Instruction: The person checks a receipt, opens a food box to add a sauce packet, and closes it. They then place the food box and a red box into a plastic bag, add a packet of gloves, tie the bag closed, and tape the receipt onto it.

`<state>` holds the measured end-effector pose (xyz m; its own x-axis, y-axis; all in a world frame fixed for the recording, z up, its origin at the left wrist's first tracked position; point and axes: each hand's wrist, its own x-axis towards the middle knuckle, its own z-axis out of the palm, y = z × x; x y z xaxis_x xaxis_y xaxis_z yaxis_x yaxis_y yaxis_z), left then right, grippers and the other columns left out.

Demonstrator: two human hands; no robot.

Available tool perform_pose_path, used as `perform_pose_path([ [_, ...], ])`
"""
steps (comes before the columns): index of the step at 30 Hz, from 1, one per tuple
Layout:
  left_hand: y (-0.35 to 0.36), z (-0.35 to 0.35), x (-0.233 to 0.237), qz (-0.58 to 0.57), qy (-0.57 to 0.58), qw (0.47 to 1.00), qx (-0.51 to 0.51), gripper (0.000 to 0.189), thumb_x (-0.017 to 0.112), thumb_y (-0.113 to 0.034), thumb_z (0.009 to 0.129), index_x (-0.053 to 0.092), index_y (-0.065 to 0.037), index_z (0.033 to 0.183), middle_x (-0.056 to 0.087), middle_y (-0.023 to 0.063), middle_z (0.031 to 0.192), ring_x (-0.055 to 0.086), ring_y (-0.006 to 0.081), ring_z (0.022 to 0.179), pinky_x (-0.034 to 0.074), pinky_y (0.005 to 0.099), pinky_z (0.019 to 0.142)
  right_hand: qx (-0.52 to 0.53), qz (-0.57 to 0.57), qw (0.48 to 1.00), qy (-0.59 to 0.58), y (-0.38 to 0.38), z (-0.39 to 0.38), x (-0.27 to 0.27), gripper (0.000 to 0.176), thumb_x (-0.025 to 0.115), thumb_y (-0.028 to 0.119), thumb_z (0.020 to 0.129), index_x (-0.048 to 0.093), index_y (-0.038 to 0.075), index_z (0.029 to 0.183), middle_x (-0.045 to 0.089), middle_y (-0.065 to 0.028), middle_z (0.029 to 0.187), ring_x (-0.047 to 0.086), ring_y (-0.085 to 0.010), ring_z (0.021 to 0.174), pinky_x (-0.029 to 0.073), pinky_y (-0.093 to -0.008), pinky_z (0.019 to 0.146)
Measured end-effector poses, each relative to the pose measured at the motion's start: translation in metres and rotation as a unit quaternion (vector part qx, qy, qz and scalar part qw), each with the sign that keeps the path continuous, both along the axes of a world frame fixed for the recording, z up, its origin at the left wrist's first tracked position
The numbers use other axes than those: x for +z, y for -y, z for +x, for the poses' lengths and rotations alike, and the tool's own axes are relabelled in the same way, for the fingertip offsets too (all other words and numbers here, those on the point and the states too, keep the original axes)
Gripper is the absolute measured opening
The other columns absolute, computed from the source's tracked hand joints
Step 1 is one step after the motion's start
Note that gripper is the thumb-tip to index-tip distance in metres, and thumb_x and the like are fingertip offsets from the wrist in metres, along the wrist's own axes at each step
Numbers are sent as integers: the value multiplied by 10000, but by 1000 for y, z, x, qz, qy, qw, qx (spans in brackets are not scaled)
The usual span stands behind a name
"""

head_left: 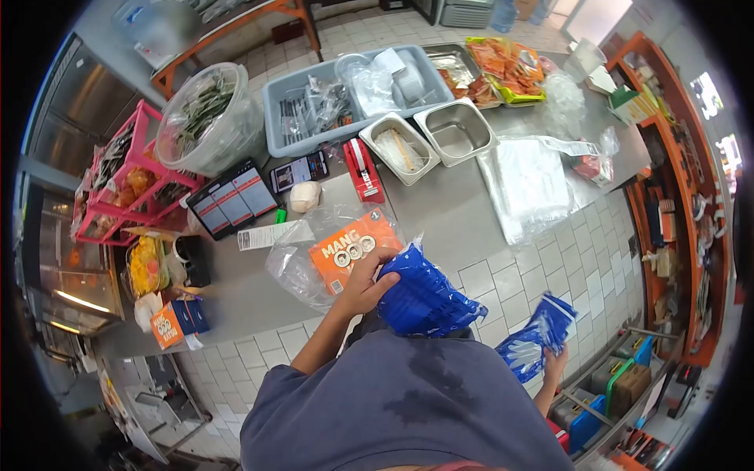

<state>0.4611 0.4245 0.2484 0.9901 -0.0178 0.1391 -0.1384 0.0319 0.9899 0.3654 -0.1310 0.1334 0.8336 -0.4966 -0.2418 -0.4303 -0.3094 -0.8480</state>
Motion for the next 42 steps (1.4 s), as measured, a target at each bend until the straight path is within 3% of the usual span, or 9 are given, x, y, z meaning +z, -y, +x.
perform_pose_path([
  [2,1,-1,3,12,8,1000,-9,332,577,-194,820,500,11,1070,579,108,928,553,182,884,411,294,811,125,-244,960,-54,-18,17,4,438,682,5,607,546,23,1023,626,-159,885,610,-247,827,451,-313,739],
  [7,-2,-11,1,1,7,1000,19,330,574,-197,825,499,13,1068,579,108,941,555,185,897,412,298,820,241,-252,928,-129,-88,79,78,377,663,-2,607,558,54,964,632,-171,833,617,-274,789,458,-332,712],
  [15,-18,-28,-4,-62,0,992,107,326,553,-203,856,471,24,1074,563,87,972,534,139,923,404,271,833,260,114,958,29,-159,185,114,471,612,-47,665,489,-11,1118,586,-82,1014,563,-173,903,433,-286,812],
  [25,-18,-23,14,-93,51,958,267,335,538,-236,874,452,0,1094,540,70,1008,495,130,962,376,265,855,166,530,831,-28,-226,272,17,345,546,34,804,469,15,1140,577,-87,1030,583,-226,921,478,-371,818],
  [31,-15,-30,18,-44,24,963,264,319,542,-216,873,457,-4,1096,542,75,1008,502,134,959,374,273,864,319,202,926,-25,-238,311,-39,532,629,23,704,434,-15,1198,559,-121,1080,549,-239,976,433,-339,840],
  [32,-14,-31,19,-46,26,961,270,318,540,-215,874,459,-3,1096,543,76,1006,504,135,957,376,274,863,332,-95,938,-22,-239,315,-25,603,677,70,671,414,-42,1202,546,-165,1096,531,-282,1007,413,-356,865],
  [37,-7,-32,17,-46,51,955,288,319,531,-217,875,461,3,1096,546,80,1002,513,139,946,386,276,851,317,-321,860,240,-253,332,-3,660,730,143,654,405,-21,1205,477,-192,1139,488,-320,1027,395,-360,883],
  [40,-1,-23,13,-21,41,949,313,317,526,-230,877,468,-1,1087,552,78,988,519,137,927,395,280,834,330,-19,922,201,-306,315,70,697,751,191,634,405,-12,1205,498,-147,1110,476,-291,1051,371,-391,918],
  [42,8,-16,18,-30,41,912,407,329,538,-234,867,481,11,1078,560,85,977,527,148,919,401,286,828,487,291,822,56,-330,294,120,744,756,240,647,381,3,1244,487,-124,1161,469,-249,1074,365,-389,929],
])
